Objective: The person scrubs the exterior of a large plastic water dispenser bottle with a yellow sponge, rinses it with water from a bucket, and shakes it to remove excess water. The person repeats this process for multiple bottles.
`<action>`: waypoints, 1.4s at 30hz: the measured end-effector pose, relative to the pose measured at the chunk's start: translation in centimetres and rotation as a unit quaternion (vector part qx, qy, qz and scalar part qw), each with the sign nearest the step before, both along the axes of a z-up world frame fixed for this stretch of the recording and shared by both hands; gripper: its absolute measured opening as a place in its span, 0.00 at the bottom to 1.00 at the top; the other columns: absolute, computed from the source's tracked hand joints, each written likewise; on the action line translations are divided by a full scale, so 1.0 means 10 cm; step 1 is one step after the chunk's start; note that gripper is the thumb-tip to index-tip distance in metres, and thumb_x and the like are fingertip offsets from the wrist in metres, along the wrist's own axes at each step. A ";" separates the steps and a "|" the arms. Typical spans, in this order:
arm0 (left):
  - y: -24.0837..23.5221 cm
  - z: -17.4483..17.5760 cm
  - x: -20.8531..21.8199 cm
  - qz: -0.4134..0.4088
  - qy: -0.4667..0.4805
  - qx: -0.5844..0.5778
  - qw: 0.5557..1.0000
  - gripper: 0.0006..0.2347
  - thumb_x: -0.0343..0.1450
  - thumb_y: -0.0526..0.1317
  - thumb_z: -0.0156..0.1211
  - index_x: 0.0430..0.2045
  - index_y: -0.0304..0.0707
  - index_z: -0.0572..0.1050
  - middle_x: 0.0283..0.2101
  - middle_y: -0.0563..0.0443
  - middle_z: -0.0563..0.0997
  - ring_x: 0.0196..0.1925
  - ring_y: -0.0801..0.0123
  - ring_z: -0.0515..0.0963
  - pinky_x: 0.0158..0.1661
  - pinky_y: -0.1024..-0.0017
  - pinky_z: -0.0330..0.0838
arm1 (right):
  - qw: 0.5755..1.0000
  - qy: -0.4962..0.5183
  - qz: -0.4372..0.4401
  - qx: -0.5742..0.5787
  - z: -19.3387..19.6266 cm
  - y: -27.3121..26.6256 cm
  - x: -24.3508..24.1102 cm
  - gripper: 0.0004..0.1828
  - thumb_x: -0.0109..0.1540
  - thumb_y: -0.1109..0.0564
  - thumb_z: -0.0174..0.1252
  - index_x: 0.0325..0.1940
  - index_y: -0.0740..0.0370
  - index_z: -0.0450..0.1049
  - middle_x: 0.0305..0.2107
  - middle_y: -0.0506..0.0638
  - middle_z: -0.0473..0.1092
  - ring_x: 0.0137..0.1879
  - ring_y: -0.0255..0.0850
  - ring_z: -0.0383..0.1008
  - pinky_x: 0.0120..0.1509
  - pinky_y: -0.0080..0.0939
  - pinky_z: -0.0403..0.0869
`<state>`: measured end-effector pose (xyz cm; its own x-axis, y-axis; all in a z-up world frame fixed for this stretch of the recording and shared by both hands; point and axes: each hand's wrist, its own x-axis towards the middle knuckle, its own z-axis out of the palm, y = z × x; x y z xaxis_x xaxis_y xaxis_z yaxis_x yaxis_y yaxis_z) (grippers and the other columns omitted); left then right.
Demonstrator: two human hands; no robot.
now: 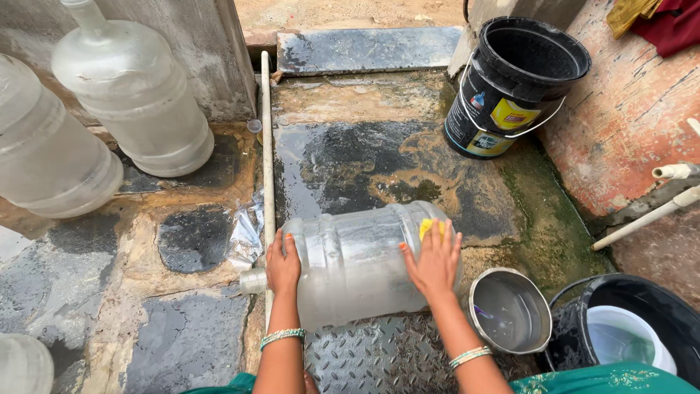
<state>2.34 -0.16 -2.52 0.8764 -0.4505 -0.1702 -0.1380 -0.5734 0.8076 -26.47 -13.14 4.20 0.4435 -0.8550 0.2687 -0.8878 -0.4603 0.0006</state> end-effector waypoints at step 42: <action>0.11 -0.24 0.00 -0.025 -0.063 -0.015 0.998 0.28 0.72 0.63 0.47 0.69 0.64 0.64 0.70 0.33 0.62 0.71 0.40 0.62 0.66 0.51 0.58 | 0.950 -0.211 0.197 0.123 -0.31 0.90 1.26 0.49 0.66 0.27 0.47 0.78 0.64 0.47 0.74 0.63 0.47 0.80 0.60 0.39 0.81 0.62 0.35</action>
<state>2.33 0.93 -4.88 0.8667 -0.4967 -0.0461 -0.2669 -0.5398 0.7984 -13.91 -4.14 1.05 0.6390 -0.7049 0.3078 -0.5440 -0.6971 -0.4670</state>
